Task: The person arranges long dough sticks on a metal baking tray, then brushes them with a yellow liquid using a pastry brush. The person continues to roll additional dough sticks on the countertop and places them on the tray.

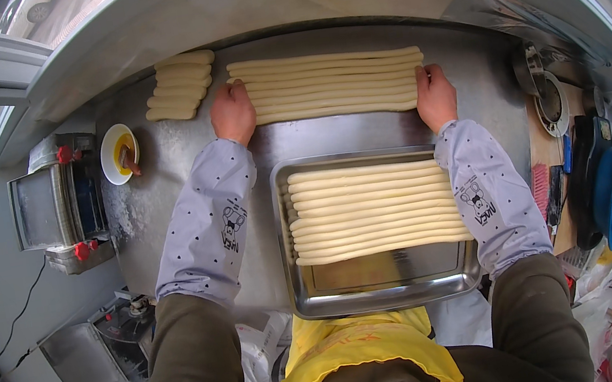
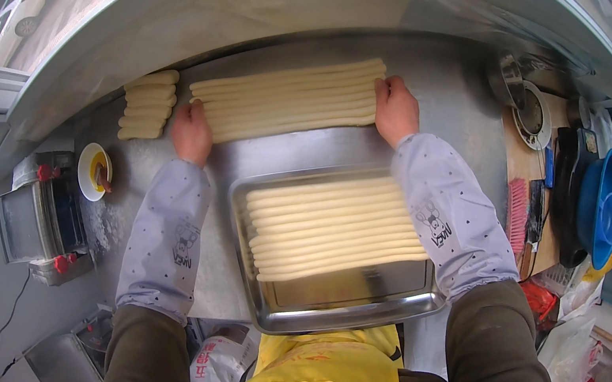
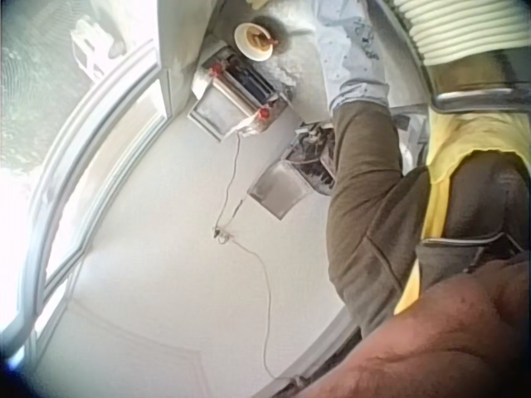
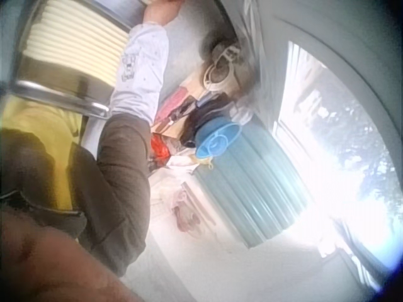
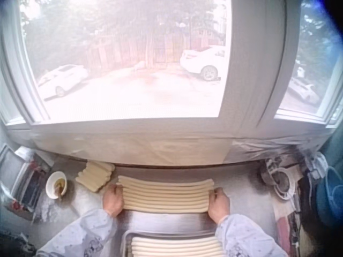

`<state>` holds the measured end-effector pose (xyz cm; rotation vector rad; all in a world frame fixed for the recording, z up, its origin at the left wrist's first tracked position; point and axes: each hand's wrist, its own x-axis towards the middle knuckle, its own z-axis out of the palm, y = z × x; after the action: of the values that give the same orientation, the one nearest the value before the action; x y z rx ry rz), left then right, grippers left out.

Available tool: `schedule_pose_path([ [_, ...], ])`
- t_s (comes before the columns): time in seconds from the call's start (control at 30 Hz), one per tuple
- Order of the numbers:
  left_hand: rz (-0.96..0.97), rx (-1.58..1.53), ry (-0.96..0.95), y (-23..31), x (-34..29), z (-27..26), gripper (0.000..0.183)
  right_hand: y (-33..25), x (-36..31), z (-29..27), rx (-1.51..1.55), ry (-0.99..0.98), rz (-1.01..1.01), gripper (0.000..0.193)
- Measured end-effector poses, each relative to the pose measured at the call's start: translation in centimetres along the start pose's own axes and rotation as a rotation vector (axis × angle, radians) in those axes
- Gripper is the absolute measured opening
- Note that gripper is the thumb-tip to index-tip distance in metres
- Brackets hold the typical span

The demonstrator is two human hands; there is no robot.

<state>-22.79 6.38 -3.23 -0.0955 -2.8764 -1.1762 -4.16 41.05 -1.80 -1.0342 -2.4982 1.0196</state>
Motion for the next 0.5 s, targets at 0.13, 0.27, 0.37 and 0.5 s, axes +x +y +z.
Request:
schedule_pose_path([
  [0.13, 0.073, 0.014, 0.034, 0.59, -0.68, -0.02, 0.039, -0.66, -0.36, -0.04, -0.018, 0.012, 0.002, 0.040],
  [0.27, 0.027, -0.037, 0.033, 0.59, -1.06, 0.14, 0.041, -0.90, -0.48, 0.06, -0.026, 0.010, 0.013, 0.042],
  [0.37, 0.060, -0.025, 0.023, 0.42, -0.95, 0.28, 0.040, -0.63, -0.41, 0.22, -0.078, 0.013, -0.057, 0.042],
  [0.5, 0.064, -0.042, 0.022, 0.50, -0.88, 0.19, 0.040, -0.41, -0.44, 0.41, -0.050, 0.014, -0.045, 0.041],
])
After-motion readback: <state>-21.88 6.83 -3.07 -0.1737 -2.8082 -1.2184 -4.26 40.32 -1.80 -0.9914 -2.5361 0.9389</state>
